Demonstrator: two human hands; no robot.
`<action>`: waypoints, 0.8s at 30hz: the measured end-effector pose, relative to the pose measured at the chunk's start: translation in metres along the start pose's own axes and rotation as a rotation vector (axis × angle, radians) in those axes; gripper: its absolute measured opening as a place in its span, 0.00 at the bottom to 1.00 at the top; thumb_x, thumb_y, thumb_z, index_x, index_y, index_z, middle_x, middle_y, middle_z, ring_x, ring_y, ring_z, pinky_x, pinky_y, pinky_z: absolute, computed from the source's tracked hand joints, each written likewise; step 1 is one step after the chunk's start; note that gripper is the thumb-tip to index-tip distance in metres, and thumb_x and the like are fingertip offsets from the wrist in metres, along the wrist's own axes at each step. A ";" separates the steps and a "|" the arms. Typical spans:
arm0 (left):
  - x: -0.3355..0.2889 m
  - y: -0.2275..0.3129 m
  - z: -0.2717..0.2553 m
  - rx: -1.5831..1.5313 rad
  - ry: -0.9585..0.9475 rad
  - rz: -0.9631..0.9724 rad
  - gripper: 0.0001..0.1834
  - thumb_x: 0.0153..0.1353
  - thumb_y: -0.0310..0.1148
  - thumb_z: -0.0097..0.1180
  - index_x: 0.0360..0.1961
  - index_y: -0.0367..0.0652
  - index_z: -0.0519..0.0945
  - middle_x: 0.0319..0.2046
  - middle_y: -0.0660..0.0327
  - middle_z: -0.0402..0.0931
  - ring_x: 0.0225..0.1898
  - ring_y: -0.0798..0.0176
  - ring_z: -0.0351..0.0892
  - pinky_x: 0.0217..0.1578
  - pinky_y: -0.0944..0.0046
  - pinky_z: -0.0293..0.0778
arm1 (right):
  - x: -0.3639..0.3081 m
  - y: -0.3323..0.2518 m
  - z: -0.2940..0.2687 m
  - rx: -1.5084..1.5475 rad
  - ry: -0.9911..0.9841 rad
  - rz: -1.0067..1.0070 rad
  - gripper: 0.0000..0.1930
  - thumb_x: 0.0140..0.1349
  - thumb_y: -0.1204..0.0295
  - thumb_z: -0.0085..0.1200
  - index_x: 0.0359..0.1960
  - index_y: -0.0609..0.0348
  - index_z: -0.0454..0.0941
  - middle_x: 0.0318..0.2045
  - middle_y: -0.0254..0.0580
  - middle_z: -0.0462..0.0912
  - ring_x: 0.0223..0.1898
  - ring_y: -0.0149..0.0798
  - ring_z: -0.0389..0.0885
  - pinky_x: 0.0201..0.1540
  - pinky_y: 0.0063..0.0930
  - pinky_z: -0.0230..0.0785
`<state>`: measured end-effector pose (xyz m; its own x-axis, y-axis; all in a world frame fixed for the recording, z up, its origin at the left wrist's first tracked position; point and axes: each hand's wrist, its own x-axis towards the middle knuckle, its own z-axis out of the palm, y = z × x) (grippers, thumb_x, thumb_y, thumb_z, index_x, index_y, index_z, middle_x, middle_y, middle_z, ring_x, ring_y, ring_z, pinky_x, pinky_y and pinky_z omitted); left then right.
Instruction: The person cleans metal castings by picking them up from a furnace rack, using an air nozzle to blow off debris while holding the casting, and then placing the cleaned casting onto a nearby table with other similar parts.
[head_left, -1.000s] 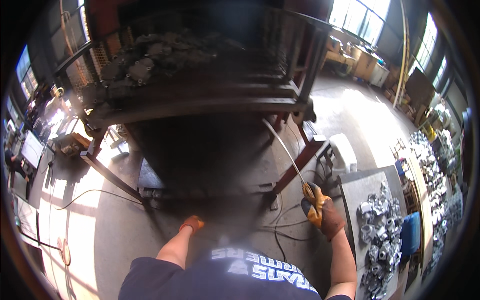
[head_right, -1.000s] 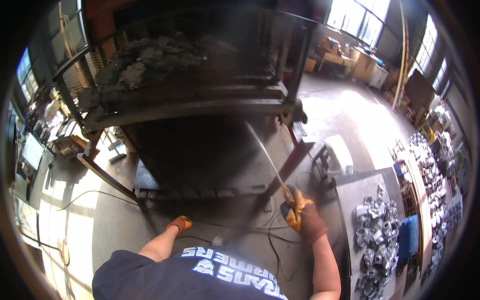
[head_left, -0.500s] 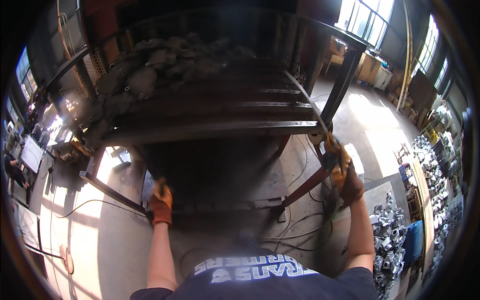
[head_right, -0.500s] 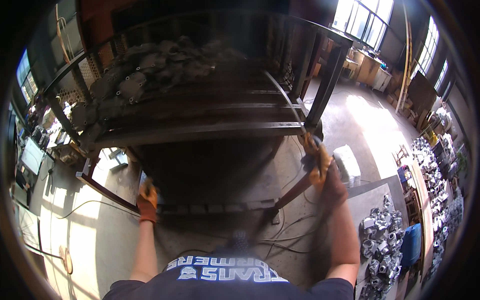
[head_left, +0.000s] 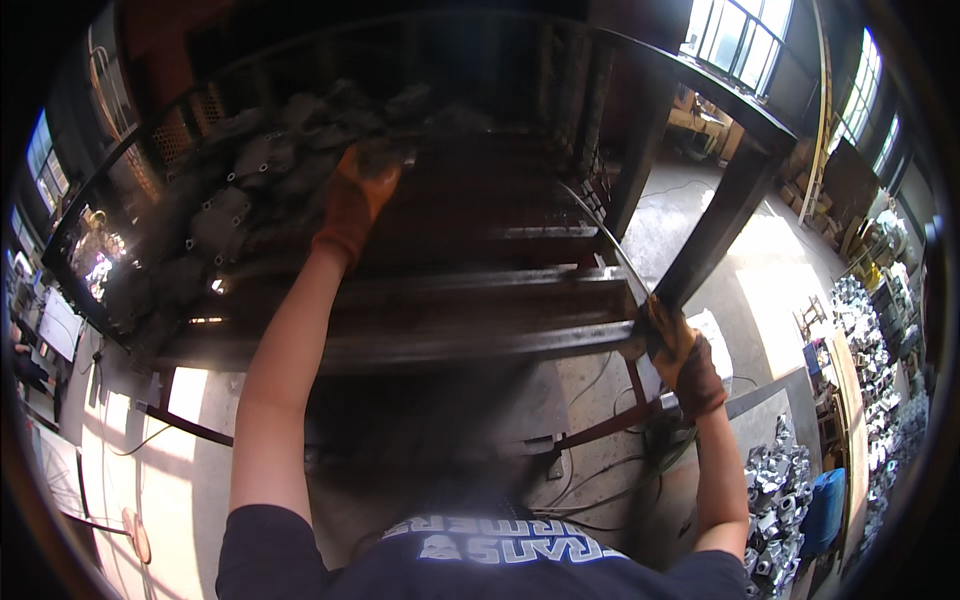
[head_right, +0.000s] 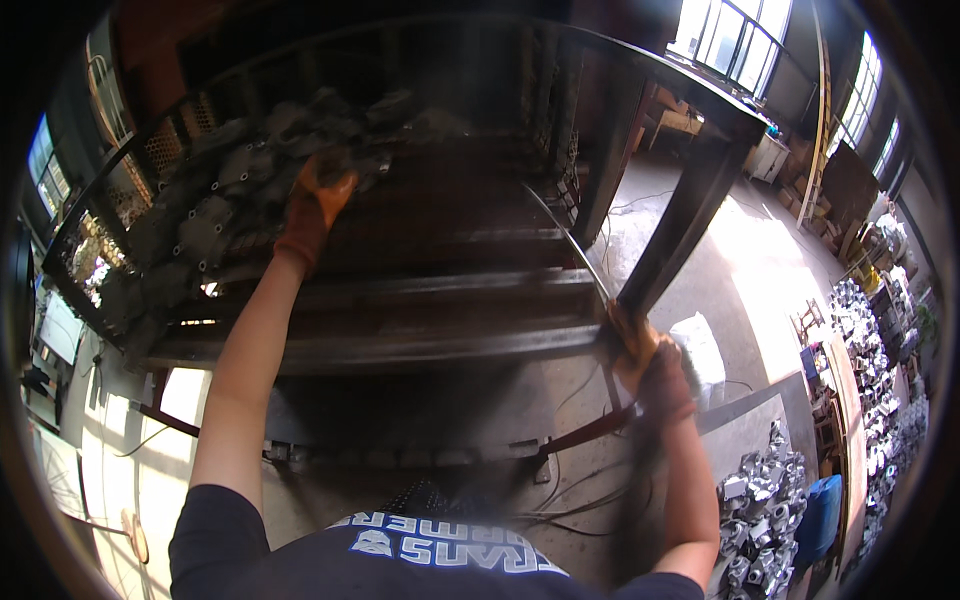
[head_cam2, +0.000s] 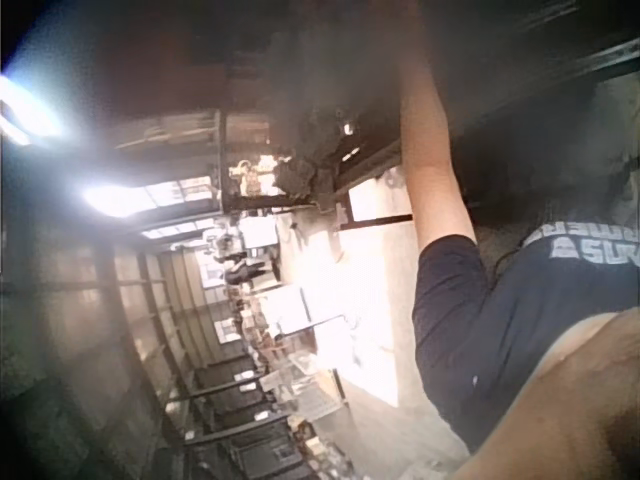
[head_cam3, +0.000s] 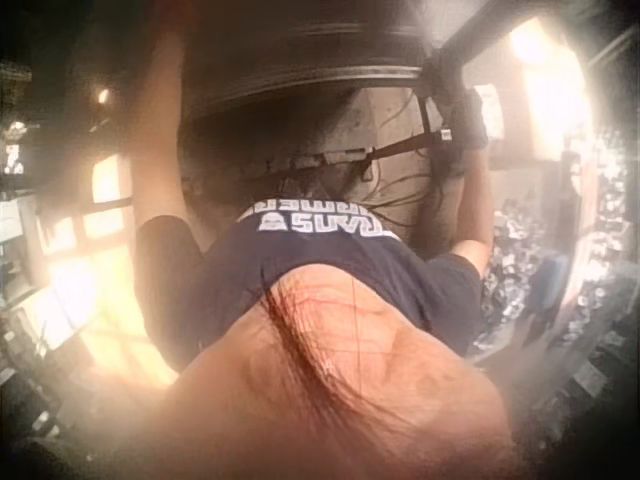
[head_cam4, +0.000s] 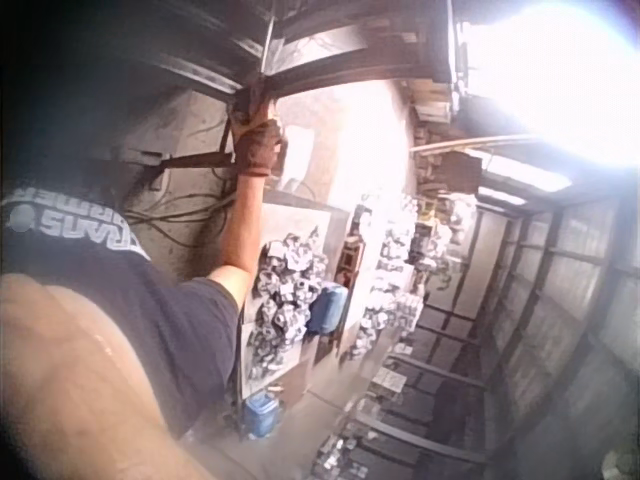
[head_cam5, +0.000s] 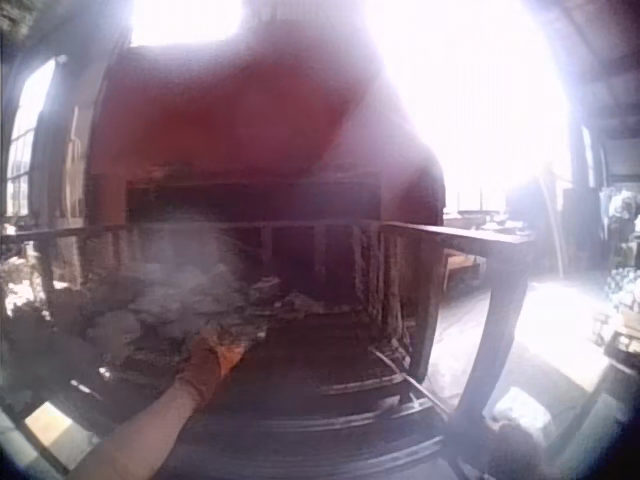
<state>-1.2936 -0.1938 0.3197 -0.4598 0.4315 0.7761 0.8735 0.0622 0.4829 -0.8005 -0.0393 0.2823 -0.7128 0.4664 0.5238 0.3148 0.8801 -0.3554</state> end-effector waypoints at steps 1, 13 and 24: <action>0.018 -0.013 0.020 -0.052 -0.003 -0.056 0.26 0.57 0.39 0.65 0.55 0.41 0.76 0.46 0.53 0.81 0.46 0.53 0.82 0.47 0.58 0.77 | 0.000 0.003 0.001 0.204 0.007 0.023 0.28 0.54 0.77 0.54 0.61 0.53 0.72 0.47 0.52 0.82 0.39 0.53 0.84 0.41 0.39 0.75; 0.212 -0.264 0.258 0.435 -0.434 0.055 0.26 0.68 0.39 0.48 0.66 0.44 0.68 0.65 0.50 0.67 0.66 0.50 0.65 0.66 0.55 0.61 | 0.019 -0.006 -0.004 -0.270 -0.290 0.272 0.34 0.54 0.65 0.56 0.67 0.40 0.66 0.48 0.43 0.77 0.44 0.47 0.78 0.47 0.37 0.70; 0.251 -0.250 0.333 0.576 -0.437 0.069 0.27 0.65 0.37 0.49 0.65 0.41 0.69 0.64 0.51 0.68 0.66 0.50 0.66 0.66 0.57 0.61 | 0.000 0.010 0.018 -0.603 -0.336 0.219 0.45 0.46 0.39 0.60 0.66 0.43 0.64 0.37 0.42 0.76 0.27 0.39 0.74 0.28 0.33 0.66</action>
<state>-1.5746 0.1987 0.2589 -0.3998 0.7644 0.5057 0.8993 0.4338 0.0553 -0.8086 -0.0326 0.2645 -0.7174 0.6707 0.1882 0.6943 0.7105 0.1146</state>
